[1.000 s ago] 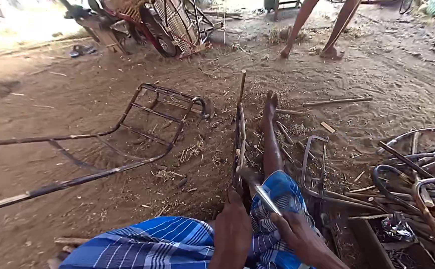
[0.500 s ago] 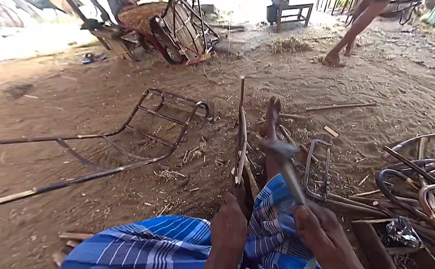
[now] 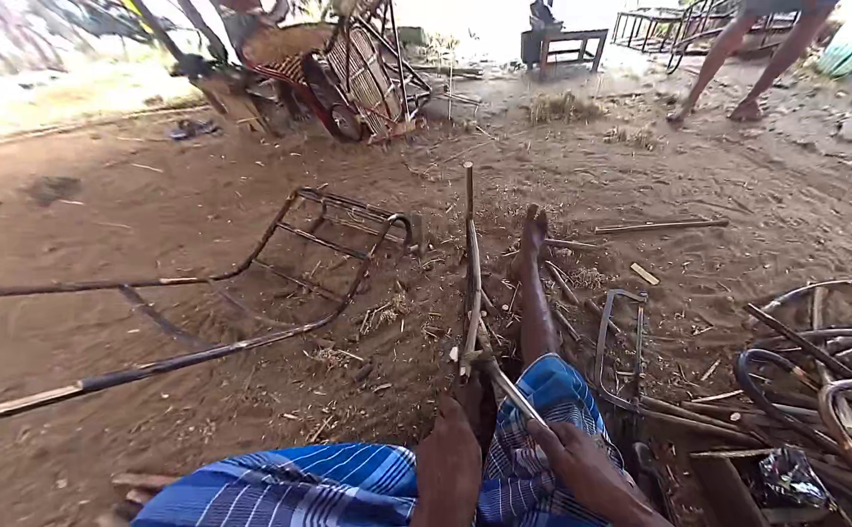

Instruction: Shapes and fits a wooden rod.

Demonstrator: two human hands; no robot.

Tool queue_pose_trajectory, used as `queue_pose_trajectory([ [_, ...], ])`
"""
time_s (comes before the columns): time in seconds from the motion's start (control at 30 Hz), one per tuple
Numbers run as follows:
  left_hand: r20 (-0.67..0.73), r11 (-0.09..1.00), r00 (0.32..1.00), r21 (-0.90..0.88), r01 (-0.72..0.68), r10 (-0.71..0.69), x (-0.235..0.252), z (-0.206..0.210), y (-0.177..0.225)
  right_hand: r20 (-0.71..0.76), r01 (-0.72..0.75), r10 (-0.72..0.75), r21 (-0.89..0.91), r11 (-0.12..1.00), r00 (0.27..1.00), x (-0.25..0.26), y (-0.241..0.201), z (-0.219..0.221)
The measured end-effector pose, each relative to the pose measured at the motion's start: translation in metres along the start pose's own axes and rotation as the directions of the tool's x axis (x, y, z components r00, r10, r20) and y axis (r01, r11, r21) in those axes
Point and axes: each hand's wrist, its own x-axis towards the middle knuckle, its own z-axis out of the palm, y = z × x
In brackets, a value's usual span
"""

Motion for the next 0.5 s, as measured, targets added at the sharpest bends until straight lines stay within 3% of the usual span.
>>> queue_pose_trajectory([
  [0.03, 0.003, 1.0, 1.0, -0.006, 0.008, -0.008, 0.003, -0.003, 0.0, 0.002, -0.019, 0.019, 0.01, 1.0, 1.0, -0.003, -0.009, -0.005],
  [0.1, -0.024, 0.999, 1.0, -0.03, -0.017, 0.017, 0.007, -0.002, -0.004, -0.13, 0.269, -0.262, 0.044, 0.962, 0.956, -0.028, -0.035, -0.007],
  [0.17, -0.053, 0.998, 0.997, -0.037, -0.056, 0.054, 0.003, 0.01, -0.011, -0.261, 0.605, -0.58, 0.018, 0.796, 0.772, -0.037, -0.042, 0.002],
  [0.2, -0.069, 0.997, 0.996, -0.048, -0.066, 0.063, 0.004, 0.012, -0.012, -0.274, 0.655, -0.631, -0.004, 0.756, 0.726, -0.027, -0.032, 0.008],
  [0.23, -0.049, 0.998, 0.997, -0.041, -0.054, 0.052, 0.004, 0.01, -0.011, -0.233, 0.578, -0.568, -0.032, 0.816, 0.789, -0.017, -0.016, 0.014],
  [0.27, -0.027, 0.999, 0.999, -0.026, -0.033, 0.032, 0.004, 0.009, -0.01, -0.123, 0.367, -0.371, -0.058, 0.929, 0.92, -0.007, -0.003, 0.012],
  [0.3, -0.002, 1.0, 1.0, -0.027, -0.003, 0.003, 0.004, 0.009, -0.008, -0.012, 0.133, -0.134, -0.059, 0.989, 0.991, 0.002, 0.005, 0.007],
  [0.33, -0.011, 1.0, 1.0, -0.018, 0.008, -0.008, 0.004, 0.01, -0.008, 0.03, -0.004, 0.006, -0.065, 0.998, 1.0, 0.006, 0.004, 0.003],
  [0.37, -0.042, 0.999, 0.999, -0.034, 0.004, -0.006, 0.011, 0.006, -0.008, 0.013, -0.005, 0.005, -0.058, 0.998, 1.0, 0.005, -0.007, -0.004],
  [0.43, -0.043, 0.998, 0.999, -0.057, -0.011, 0.009, 0.013, 0.004, -0.014, -0.114, 0.264, -0.263, -0.009, 0.964, 0.958, -0.021, -0.031, -0.001],
  [0.5, -0.037, 0.997, 0.999, -0.068, -0.033, 0.031, 0.009, 0.012, -0.019, -0.222, 0.569, -0.559, -0.022, 0.822, 0.799, -0.027, -0.038, 0.01],
])
